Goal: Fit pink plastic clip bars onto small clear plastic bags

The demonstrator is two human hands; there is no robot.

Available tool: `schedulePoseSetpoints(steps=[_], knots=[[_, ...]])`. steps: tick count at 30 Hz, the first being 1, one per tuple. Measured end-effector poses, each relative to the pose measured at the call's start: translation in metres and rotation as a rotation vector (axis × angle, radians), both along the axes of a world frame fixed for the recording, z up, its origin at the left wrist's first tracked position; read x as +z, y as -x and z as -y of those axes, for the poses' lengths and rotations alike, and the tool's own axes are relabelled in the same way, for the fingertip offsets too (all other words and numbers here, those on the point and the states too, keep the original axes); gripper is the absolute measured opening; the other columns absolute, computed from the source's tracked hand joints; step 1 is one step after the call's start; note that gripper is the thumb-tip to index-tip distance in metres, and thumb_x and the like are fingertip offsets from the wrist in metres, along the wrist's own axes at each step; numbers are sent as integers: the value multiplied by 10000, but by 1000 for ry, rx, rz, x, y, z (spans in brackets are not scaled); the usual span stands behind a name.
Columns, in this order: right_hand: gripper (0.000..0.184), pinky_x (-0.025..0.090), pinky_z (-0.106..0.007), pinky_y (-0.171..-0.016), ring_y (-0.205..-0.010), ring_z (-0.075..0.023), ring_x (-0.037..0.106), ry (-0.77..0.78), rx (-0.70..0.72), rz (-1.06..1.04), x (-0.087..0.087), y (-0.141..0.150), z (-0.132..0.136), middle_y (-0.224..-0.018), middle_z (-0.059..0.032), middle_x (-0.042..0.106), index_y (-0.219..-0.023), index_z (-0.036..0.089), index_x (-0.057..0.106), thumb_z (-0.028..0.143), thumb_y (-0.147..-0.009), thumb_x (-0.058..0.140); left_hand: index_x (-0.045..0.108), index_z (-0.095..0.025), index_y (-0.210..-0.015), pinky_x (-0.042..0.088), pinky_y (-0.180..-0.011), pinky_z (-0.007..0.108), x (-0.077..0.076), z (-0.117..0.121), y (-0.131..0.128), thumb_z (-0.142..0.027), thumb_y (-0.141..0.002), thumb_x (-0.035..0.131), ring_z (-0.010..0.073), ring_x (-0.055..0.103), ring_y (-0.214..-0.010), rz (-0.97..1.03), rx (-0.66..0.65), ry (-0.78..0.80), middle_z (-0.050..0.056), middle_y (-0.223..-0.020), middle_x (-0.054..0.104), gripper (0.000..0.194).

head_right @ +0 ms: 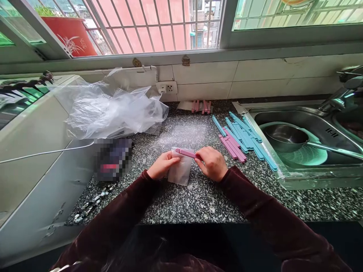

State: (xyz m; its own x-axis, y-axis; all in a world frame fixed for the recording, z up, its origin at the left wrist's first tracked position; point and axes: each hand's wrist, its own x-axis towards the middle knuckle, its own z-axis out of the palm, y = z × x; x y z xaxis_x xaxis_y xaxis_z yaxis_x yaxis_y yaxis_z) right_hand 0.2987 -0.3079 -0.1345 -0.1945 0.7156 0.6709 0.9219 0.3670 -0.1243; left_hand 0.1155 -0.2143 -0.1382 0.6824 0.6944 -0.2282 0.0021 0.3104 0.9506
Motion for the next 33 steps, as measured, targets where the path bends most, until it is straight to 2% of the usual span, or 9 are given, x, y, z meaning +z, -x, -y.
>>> schedulePoseSetpoints(steps=[4, 9, 13, 17, 22, 26, 30, 33], knots=[[56, 441, -288, -643, -709, -172, 536, 32, -16, 25, -3, -2, -1, -750, -51, 638, -807, 173, 558, 216, -835, 537, 653, -103, -793, 416, -687, 251, 0, 0, 0, -278, -584, 713, 143, 570, -696, -11, -27, -27, 35, -763, 668, 279], [71, 440, -291, -662, -728, -177, 538, 54, 0, 62, -4, -3, -1, -766, -53, 649, -822, 173, 572, 221, -847, 527, 658, -97, -860, 420, -712, 259, 2, 0, 1, -302, -570, 739, 149, 575, -725, 0, -42, -37, 49, -810, 674, 364], [75, 441, -292, -662, -723, -177, 541, 46, 0, 75, -3, -1, -2, -768, -50, 656, -826, 174, 581, 218, -850, 526, 663, -92, -867, 416, -704, 253, 4, 2, 0, -385, -591, 737, 137, 566, -708, -11, -48, -58, 49, -804, 672, 409], [88, 454, -295, -668, -730, -178, 556, 46, 7, 77, -2, 0, -1, -792, -51, 665, -848, 176, 591, 243, -851, 534, 655, -90, -784, 383, -608, 227, 3, 3, -1, -459, -590, 726, 107, 521, -610, -47, 19, -32, 23, -696, 638, 423], [278, 482, -334, -707, -802, -211, 590, -35, -55, 14, 3, -10, 0, -856, -85, 665, -952, 156, 588, 397, -812, 586, 648, -101, -736, 374, -581, 220, 4, -1, -1, -424, -578, 740, 104, 517, -592, 24, 158, 43, 9, -655, 622, 371], [235, 487, -333, -714, -795, -205, 595, -50, -63, -2, 7, -16, 1, -836, -80, 664, -924, 159, 591, 367, -815, 586, 652, -100, -713, 393, -591, 225, 6, -3, 0, -412, -543, 763, 106, 526, -588, 74, 226, 84, 9, -645, 628, 372], [265, 483, -329, -707, -790, -204, 582, 6, -16, 23, 4, -8, 1, -847, -84, 669, -940, 153, 595, 388, -820, 574, 659, -96, -726, 394, -591, 215, 5, 0, -1, -440, -523, 776, 100, 528, -586, 69, 176, 70, 6, -640, 634, 416], [203, 460, -313, -668, -736, -188, 573, 74, -10, 75, -1, -1, 0, -817, -69, 680, -933, 154, 605, 322, -862, 515, 670, -98, -754, 409, -609, 220, 4, 2, -1, -479, -538, 766, 107, 544, -600, 63, 132, 56, 10, -660, 649, 448]])
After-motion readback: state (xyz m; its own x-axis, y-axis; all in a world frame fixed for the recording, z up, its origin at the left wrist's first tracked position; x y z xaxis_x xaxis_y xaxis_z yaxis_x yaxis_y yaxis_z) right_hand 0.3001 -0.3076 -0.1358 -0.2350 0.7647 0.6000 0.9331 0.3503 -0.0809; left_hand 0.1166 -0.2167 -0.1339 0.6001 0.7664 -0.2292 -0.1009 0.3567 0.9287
